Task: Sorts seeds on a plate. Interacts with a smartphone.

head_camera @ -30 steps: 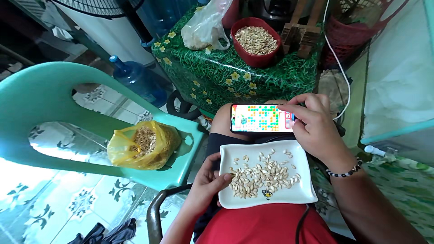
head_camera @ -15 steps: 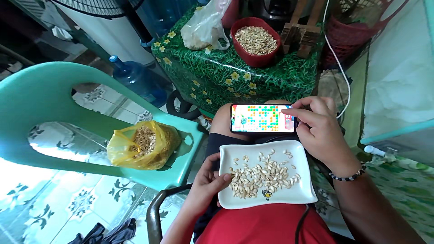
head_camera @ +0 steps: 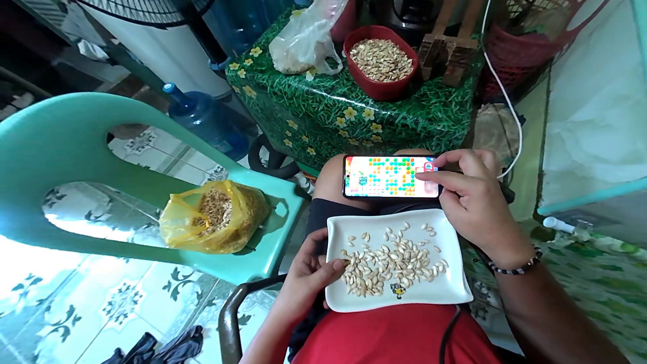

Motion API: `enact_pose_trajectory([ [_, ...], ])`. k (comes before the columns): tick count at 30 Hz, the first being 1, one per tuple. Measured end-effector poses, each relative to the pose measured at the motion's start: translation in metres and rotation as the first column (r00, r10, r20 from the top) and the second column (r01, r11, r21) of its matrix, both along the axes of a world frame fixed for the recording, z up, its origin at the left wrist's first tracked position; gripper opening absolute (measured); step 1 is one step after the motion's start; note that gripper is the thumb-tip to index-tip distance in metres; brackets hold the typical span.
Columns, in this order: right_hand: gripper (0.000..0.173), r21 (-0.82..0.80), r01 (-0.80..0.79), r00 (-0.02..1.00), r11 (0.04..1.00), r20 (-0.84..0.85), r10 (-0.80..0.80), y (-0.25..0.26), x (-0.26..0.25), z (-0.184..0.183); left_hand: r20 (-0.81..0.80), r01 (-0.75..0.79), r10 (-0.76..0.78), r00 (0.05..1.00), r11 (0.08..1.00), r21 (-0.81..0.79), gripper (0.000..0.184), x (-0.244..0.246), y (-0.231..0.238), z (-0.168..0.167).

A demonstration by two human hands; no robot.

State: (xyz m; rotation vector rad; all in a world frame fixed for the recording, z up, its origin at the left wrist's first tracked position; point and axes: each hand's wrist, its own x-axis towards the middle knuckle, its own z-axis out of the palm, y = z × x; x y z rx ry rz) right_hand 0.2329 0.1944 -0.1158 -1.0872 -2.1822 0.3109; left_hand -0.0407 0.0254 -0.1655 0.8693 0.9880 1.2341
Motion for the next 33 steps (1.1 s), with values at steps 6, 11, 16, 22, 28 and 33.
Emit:
enact_pose_trajectory([
  [6, 0.045, 0.001, 0.002, 1.0, 1.0, 0.004, -0.002, -0.001, -0.001, -0.001, -0.004, 0.0, 0.0, 1.0, 1.0, 0.005, 0.056, 0.0, 0.0, 0.0],
  [11, 0.047, 0.017, -0.006, 1.0, 1.0, 0.019, 0.006, 0.001, -0.005, -0.001, 0.002, -0.001, 0.001, 1.0, 1.0, 0.004, 0.055, 0.0, 0.0, -0.001],
  [16, 0.046, 0.016, -0.019, 0.999, 1.0, 0.037, 0.018, 0.0, -0.009, 0.0, 0.003, -0.005, 0.005, 1.0, 1.0, 0.007, 0.056, 0.0, 0.0, 0.0],
  [22, 0.044, 0.022, -0.018, 0.999, 1.0, 0.03, 0.017, -0.001, -0.007, -0.001, -0.007, 0.001, -0.001, 1.0, 1.0, -0.004, 0.056, 0.0, 0.0, 0.0],
  [28, 0.042, 0.021, -0.013, 1.0, 1.0, 0.017, 0.013, -0.002, -0.007, 0.0, -0.001, 0.001, -0.001, 1.0, 1.0, -0.004, 0.055, 0.0, 0.0, 0.001],
  [33, 0.041, 0.018, -0.015, 1.0, 1.0, 0.016, 0.015, -0.003, -0.011, 0.0, -0.003, -0.005, 0.005, 1.0, 1.0, -0.01, 0.055, 0.0, 0.0, 0.001],
])
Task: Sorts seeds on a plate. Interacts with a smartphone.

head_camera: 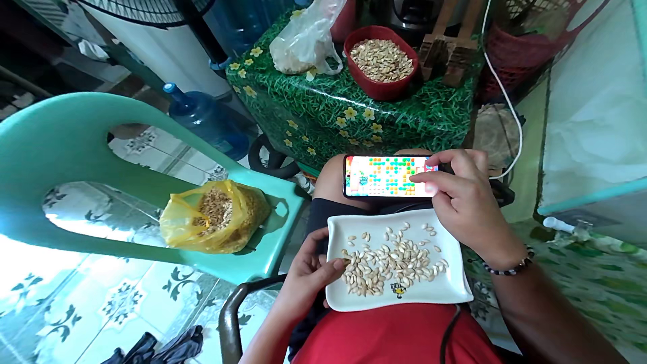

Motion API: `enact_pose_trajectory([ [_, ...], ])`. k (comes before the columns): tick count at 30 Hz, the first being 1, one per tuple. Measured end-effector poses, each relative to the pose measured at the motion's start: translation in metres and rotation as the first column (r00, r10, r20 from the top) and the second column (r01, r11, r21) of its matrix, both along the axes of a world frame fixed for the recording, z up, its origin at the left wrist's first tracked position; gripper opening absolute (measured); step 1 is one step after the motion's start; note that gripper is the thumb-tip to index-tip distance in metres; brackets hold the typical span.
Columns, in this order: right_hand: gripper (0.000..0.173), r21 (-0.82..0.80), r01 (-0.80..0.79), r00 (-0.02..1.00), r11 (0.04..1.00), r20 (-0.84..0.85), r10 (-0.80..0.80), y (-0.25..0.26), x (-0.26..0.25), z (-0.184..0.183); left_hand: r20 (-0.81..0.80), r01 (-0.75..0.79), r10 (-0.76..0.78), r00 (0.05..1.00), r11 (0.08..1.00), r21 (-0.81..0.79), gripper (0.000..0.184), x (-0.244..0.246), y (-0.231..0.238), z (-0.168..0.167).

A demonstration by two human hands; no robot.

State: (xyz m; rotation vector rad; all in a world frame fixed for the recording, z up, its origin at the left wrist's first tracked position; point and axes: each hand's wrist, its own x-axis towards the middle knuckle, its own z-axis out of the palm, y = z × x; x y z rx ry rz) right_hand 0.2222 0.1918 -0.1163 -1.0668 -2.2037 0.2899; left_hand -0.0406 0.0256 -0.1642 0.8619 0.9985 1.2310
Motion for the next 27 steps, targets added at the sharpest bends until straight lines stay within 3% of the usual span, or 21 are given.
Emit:
enact_pose_trajectory([
  [8, 0.048, 0.001, 0.034, 0.999, 0.999, -0.008, -0.034, 0.0009, -0.0018, 0.0015, -0.005, -0.001, 0.001, 1.0, 1.0, -0.005, 0.055, 0.0003, 0.0005, 0.0009],
  [20, 0.043, 0.004, -0.02, 1.0, 1.0, 0.012, 0.02, 0.0009, -0.0094, 0.0033, -0.005, 0.004, -0.003, 1.0, 1.0, 0.007, 0.055, -0.0006, 0.0007, -0.0002],
  [27, 0.046, 0.007, 0.045, 0.999, 0.999, 0.009, -0.045, 0.0067, -0.0036, 0.0054, 0.004, 0.006, -0.006, 1.0, 1.0, 0.012, 0.054, -0.0005, 0.0009, -0.0009],
])
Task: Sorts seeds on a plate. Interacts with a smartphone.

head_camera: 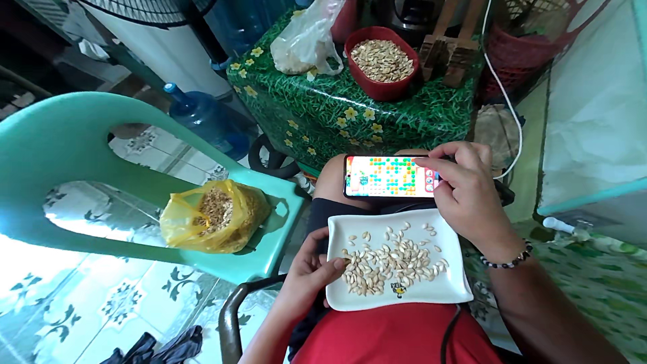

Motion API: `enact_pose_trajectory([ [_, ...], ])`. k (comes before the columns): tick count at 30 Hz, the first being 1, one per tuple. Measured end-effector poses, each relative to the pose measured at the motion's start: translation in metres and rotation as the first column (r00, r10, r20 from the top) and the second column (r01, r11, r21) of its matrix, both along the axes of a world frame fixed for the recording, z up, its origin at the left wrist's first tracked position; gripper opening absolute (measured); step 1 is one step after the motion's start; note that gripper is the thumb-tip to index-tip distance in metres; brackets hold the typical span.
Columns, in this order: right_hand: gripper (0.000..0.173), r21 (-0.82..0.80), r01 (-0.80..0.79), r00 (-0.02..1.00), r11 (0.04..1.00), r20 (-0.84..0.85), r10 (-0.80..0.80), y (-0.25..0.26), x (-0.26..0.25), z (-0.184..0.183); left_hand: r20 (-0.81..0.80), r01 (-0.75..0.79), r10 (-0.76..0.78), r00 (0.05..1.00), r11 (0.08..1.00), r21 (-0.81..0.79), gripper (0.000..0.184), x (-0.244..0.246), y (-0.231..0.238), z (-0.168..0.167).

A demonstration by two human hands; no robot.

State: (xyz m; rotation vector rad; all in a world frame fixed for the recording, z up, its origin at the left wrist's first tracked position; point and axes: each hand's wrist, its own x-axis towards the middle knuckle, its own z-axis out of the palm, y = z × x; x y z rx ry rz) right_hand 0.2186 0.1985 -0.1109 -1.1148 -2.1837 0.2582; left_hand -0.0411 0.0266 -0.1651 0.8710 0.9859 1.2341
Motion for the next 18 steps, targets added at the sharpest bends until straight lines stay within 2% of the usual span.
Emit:
enact_pose_trajectory([
  [18, 0.045, 0.0, -0.02, 1.0, 1.0, -0.002, 0.02, -0.0004, -0.0008, -0.0028, 0.006, 0.002, -0.002, 1.0, 1.0, 0.003, 0.054, 0.0002, -0.0008, -0.0005],
])
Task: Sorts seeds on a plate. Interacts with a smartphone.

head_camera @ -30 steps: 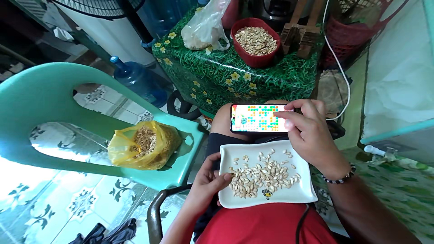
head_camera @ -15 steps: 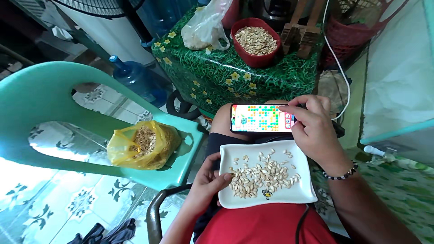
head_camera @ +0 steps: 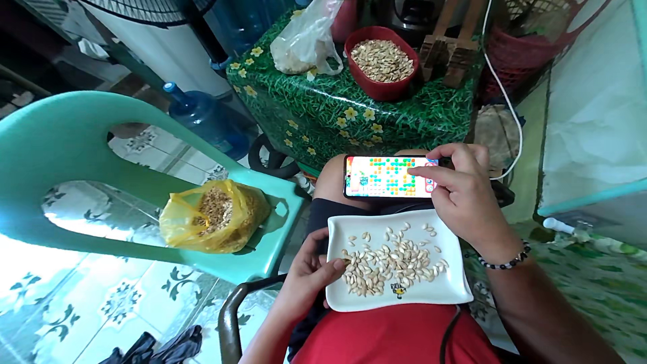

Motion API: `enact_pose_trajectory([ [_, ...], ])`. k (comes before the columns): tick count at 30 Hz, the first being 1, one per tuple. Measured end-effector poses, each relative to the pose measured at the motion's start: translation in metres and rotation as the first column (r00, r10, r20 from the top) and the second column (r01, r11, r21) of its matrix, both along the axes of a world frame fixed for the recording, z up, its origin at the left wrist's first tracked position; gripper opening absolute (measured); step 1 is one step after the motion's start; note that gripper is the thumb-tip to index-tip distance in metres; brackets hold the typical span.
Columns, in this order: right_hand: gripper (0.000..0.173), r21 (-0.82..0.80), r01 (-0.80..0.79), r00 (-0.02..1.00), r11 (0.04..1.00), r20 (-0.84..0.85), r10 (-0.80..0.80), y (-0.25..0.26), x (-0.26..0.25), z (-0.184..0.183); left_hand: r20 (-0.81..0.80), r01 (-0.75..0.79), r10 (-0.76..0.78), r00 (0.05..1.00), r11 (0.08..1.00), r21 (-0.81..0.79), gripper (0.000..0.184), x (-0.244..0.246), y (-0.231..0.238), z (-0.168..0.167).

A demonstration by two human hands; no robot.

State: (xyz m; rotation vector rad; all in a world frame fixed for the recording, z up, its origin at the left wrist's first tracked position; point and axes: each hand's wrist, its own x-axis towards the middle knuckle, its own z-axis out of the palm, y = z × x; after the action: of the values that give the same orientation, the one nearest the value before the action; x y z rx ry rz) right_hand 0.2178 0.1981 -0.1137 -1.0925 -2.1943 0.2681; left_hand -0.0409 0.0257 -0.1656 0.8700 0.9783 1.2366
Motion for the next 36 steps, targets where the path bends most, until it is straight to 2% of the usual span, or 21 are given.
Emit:
enact_pose_trajectory([
  [16, 0.045, 0.013, 0.031, 0.998, 0.999, 0.058, -0.031, 0.0, 0.001, -0.001, 0.012, -0.007, 0.007, 1.0, 1.0, 0.006, 0.055, 0.0, 0.0, -0.002],
  [28, 0.037, 0.041, 0.119, 0.986, 0.992, -0.119, -0.113, -0.007, 0.018, 0.008, 0.007, -0.004, 0.004, 1.0, 1.0, 0.002, 0.055, 0.0, 0.0, 0.0],
  [36, 0.037, 0.016, 0.119, 0.983, 0.993, -0.143, -0.115, -0.008, 0.021, 0.006, -0.007, -0.004, 0.004, 1.0, 1.0, -0.004, 0.056, 0.0, 0.0, 0.001],
])
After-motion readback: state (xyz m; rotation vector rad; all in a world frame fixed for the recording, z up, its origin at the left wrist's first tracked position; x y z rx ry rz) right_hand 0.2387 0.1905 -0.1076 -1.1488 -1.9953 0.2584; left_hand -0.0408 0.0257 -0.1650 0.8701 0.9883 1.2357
